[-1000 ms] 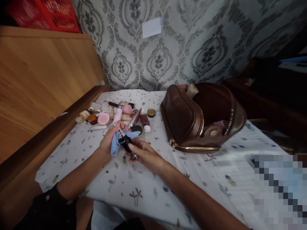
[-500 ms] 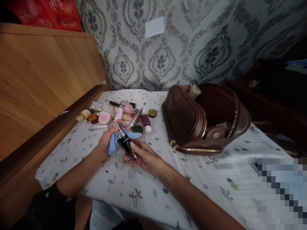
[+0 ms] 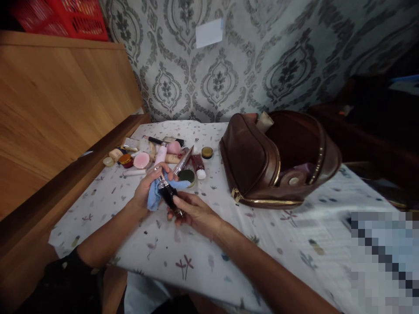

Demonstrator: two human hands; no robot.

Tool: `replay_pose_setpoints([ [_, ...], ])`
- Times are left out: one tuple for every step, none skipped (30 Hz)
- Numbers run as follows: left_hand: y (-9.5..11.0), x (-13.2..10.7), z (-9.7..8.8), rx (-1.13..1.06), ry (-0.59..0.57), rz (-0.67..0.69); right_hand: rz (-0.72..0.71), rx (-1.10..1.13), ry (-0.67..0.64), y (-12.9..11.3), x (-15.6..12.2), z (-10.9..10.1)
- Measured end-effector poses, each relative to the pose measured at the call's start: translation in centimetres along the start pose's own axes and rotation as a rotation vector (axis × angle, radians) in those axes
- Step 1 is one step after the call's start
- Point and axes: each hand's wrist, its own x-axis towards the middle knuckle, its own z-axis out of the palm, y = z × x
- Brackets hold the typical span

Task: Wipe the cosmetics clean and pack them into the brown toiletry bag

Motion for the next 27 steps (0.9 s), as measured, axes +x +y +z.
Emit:
replay_pose_setpoints([
  [-0.07, 0.03, -0.02, 0.0, 0.009, 0.002, -0.023, -0.027, 0.029, 0.08, 0.07, 0.0],
  [-0.14, 0.05, -0.04, 0.0, 0.016, 0.003, -0.045, -0.057, 0.059, 0.15, 0.14, 0.0],
  [-0.2, 0.08, -0.04, 0.002, 0.022, 0.002, -0.062, -0.086, 0.084, 0.2, 0.18, 0.01],
  [-0.23, 0.1, -0.01, 0.003, 0.026, 0.0, -0.071, -0.105, 0.096, 0.23, 0.2, 0.03],
  [-0.23, 0.11, 0.04, 0.003, 0.027, -0.003, -0.069, -0.113, 0.09, 0.26, 0.19, 0.07],
  [-0.21, 0.11, 0.13, 0.001, 0.025, -0.006, -0.058, -0.108, 0.067, 0.27, 0.14, 0.12],
  [-0.17, 0.09, 0.23, -0.006, 0.021, -0.011, -0.044, -0.091, 0.034, 0.28, 0.08, 0.19],
  [-0.11, 0.07, 0.35, -0.017, 0.015, -0.016, -0.032, -0.066, -0.001, 0.29, 0.01, 0.26],
  [-0.05, 0.04, 0.48, -0.031, 0.005, -0.02, -0.019, -0.037, -0.037, 0.3, -0.06, 0.34],
  [0.0, -0.01, 0.6, -0.046, -0.003, -0.022, -0.011, -0.008, -0.069, 0.31, -0.12, 0.4],
  [0.05, -0.06, 0.71, -0.06, -0.011, -0.025, -0.005, 0.019, -0.096, 0.31, -0.16, 0.45],
  [0.08, -0.11, 0.78, -0.073, -0.016, -0.027, -0.001, 0.043, -0.117, 0.3, -0.19, 0.48],
  [0.09, -0.16, 0.83, -0.081, -0.018, -0.026, 0.001, 0.063, -0.134, 0.29, -0.2, 0.49],
  [0.09, -0.2, 0.85, -0.083, -0.022, -0.025, 0.001, 0.082, -0.149, 0.27, -0.21, 0.48],
  [0.09, -0.23, 0.85, -0.08, -0.028, -0.024, 0.0, 0.099, -0.162, 0.24, -0.22, 0.44],
  [0.09, -0.25, 0.82, -0.075, -0.037, -0.02, -0.002, 0.115, -0.178, 0.22, -0.23, 0.41],
  [0.09, -0.27, 0.79, -0.068, -0.048, -0.016, -0.004, 0.128, -0.196, 0.21, -0.26, 0.36],
  [0.09, -0.28, 0.74, -0.062, -0.059, -0.012, -0.008, 0.14, -0.215, 0.21, -0.29, 0.33],
  [0.11, -0.3, 0.69, -0.056, -0.071, -0.009, -0.009, 0.149, -0.233, 0.23, -0.32, 0.3],
  [0.12, -0.33, 0.64, -0.052, -0.08, -0.007, -0.01, 0.157, -0.248, 0.25, -0.36, 0.29],
  [0.13, -0.38, 0.6, -0.047, -0.086, -0.008, -0.011, 0.164, -0.259, 0.27, -0.38, 0.3],
  [0.13, -0.44, 0.55, -0.039, -0.091, -0.01, -0.012, 0.17, -0.264, 0.28, -0.4, 0.33],
  [0.12, -0.52, 0.51, -0.028, -0.089, -0.017, -0.014, 0.173, -0.263, 0.29, -0.41, 0.36],
  [0.08, -0.61, 0.48, -0.015, -0.084, -0.029, -0.023, 0.174, -0.252, 0.27, -0.41, 0.4],
  [0.02, -0.69, 0.47, -0.002, -0.078, -0.047, -0.034, 0.175, -0.23, 0.24, -0.4, 0.45],
  [-0.05, -0.76, 0.47, 0.01, -0.072, -0.069, -0.049, 0.175, -0.2, 0.19, -0.4, 0.49],
  [-0.15, -0.8, 0.48, 0.02, -0.068, -0.093, -0.064, 0.176, -0.164, 0.13, -0.39, 0.52],
])
